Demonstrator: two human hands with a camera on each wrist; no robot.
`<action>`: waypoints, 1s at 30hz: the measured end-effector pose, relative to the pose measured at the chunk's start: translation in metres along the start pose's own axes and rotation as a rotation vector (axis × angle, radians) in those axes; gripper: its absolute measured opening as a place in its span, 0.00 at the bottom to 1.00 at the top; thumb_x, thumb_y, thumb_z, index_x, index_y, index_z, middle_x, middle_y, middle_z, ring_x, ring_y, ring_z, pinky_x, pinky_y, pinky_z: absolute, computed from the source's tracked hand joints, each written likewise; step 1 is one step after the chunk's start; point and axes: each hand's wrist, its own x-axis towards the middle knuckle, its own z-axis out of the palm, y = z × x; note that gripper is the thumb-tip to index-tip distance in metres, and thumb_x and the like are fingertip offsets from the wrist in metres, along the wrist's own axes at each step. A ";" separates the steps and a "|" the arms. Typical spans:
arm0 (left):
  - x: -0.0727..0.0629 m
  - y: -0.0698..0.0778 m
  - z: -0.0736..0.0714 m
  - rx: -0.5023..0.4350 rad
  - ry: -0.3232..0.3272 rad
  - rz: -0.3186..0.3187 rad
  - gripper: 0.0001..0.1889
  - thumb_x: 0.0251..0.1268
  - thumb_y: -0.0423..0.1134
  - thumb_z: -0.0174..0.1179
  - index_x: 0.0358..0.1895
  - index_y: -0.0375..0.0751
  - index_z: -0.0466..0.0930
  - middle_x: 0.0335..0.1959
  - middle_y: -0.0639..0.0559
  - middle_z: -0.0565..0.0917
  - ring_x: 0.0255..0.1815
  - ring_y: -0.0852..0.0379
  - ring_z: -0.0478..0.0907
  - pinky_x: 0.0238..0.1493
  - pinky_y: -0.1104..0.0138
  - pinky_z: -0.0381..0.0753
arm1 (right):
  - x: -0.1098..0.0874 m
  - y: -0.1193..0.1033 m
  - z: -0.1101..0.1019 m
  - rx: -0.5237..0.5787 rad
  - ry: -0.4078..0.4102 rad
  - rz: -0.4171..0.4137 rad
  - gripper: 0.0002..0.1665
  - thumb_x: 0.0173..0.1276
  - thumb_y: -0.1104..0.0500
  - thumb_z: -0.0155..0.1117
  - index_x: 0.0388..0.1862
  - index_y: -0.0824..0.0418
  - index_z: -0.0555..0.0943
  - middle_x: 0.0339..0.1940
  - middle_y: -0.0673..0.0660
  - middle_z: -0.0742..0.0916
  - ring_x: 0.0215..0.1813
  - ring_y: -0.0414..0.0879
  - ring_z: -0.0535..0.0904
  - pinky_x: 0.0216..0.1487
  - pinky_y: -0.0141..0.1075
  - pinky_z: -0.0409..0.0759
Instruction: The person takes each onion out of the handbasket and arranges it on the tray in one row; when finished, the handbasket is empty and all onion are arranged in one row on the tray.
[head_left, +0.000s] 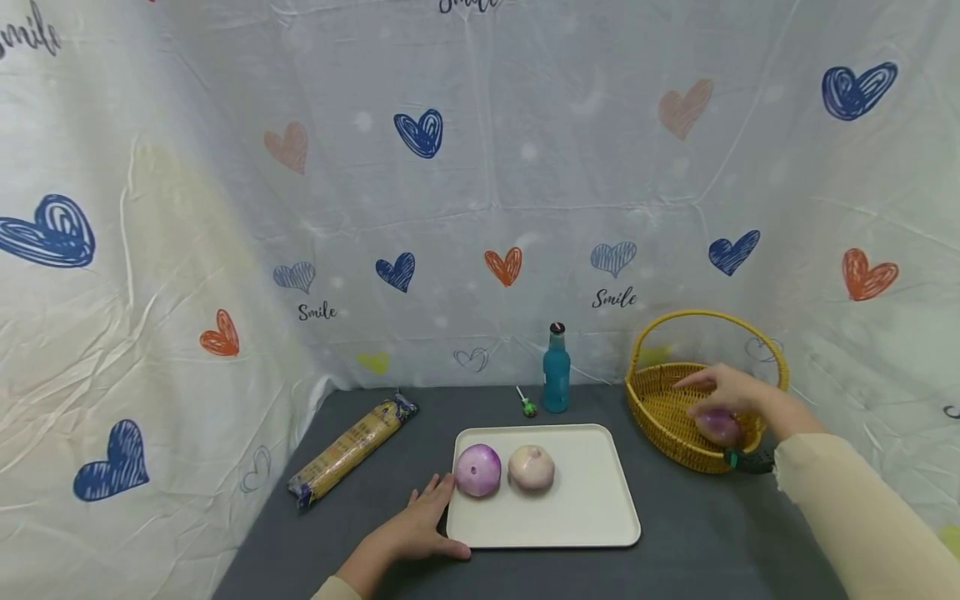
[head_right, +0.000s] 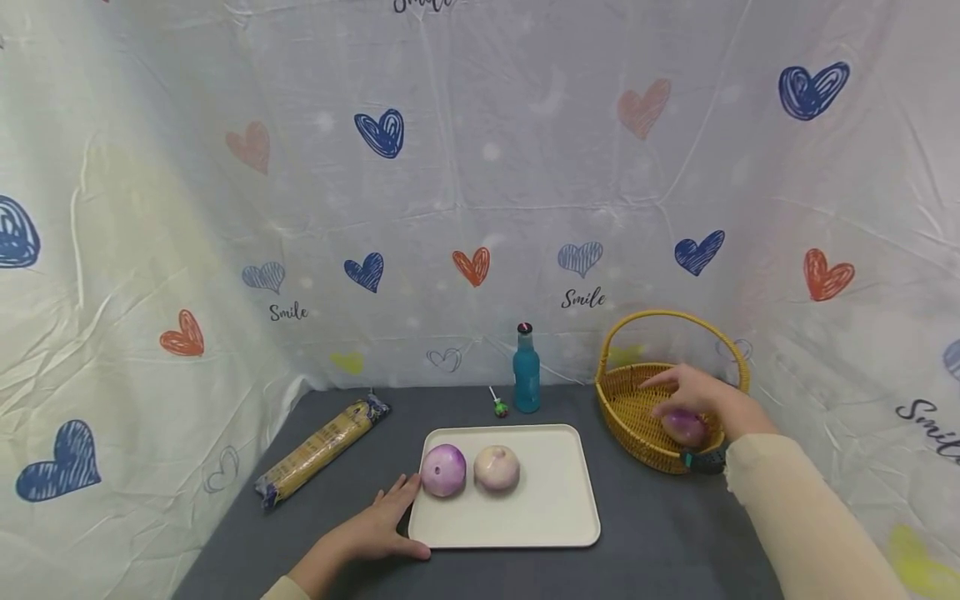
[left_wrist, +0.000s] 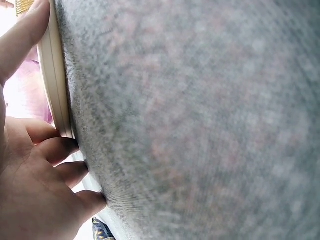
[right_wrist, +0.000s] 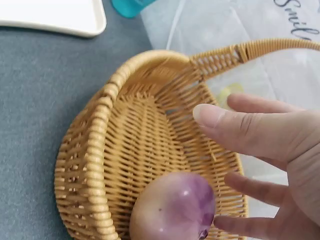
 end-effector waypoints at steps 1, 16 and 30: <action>0.000 0.000 0.000 0.000 -0.001 -0.001 0.65 0.48 0.62 0.76 0.79 0.26 0.48 0.80 0.31 0.52 0.82 0.31 0.43 0.75 0.31 0.42 | -0.001 0.001 0.000 -0.009 -0.005 0.013 0.31 0.63 0.51 0.75 0.62 0.62 0.82 0.63 0.72 0.81 0.61 0.70 0.78 0.48 0.43 0.84; -0.001 0.003 -0.002 -0.014 -0.007 0.001 0.63 0.49 0.60 0.76 0.79 0.27 0.49 0.80 0.31 0.53 0.82 0.31 0.43 0.74 0.31 0.42 | -0.009 0.007 0.004 -0.009 -0.058 0.106 0.28 0.56 0.76 0.65 0.58 0.68 0.83 0.60 0.75 0.79 0.51 0.57 0.75 0.36 0.38 0.76; 0.000 0.001 -0.002 -0.018 -0.008 -0.003 0.64 0.48 0.61 0.76 0.79 0.27 0.48 0.81 0.31 0.52 0.82 0.31 0.43 0.75 0.31 0.42 | -0.006 0.010 0.004 -0.102 -0.030 0.066 0.28 0.53 0.76 0.67 0.56 0.66 0.85 0.55 0.69 0.84 0.49 0.55 0.78 0.42 0.41 0.79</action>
